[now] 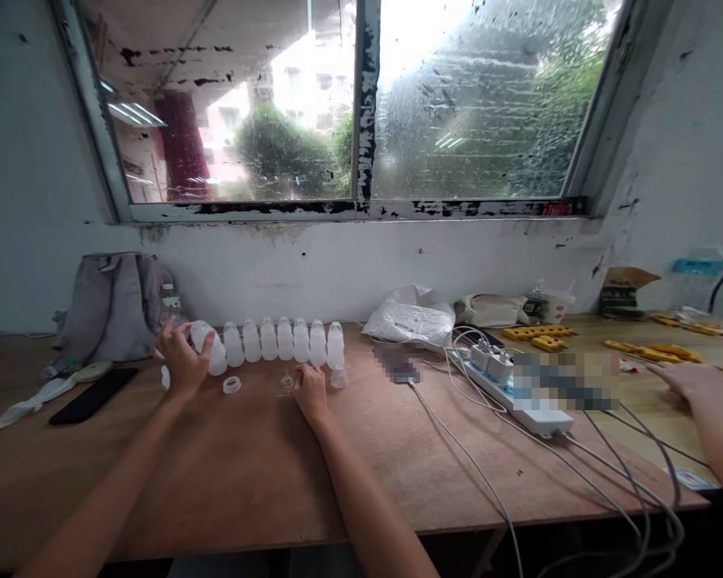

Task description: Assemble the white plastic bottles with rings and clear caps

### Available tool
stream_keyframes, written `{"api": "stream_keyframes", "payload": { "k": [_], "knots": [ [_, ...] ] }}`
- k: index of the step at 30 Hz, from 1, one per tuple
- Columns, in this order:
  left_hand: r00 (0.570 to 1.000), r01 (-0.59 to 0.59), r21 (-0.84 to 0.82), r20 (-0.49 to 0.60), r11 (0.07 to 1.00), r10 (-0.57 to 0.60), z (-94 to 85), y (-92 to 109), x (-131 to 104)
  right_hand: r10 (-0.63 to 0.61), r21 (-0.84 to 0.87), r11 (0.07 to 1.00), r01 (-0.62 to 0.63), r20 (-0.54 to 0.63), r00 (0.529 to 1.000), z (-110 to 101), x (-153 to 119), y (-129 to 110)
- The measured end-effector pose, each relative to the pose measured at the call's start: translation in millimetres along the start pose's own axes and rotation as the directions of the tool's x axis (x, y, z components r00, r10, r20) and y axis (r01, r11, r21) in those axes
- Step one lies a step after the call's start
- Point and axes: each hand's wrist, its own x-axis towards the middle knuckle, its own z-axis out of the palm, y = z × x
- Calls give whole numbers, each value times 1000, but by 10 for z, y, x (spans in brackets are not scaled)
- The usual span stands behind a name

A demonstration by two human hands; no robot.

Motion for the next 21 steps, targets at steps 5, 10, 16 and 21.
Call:
{"api": "stream_keyframes", "payload": {
  "k": [5, 10, 16, 21],
  "knots": [
    [992, -2, -441, 114, 898, 58, 94, 452, -320, 30, 101, 995, -23, -71, 997, -23, 12, -13],
    [954, 64, -575, 276, 816, 119, 342, 621, -927, 82, 162, 984, -71, -64, 995, -52, 9, -38],
    [877, 191, -636, 452, 747, 161, 462, 521, -1189, 158, 444, 886, -130, -25, 987, -145, 22, -206],
    [762, 407, -621, 635, 670, 126, 576, 439, -1199, 49, 616, 783, -84, 74, 996, -180, 24, -364]
  ]
}}
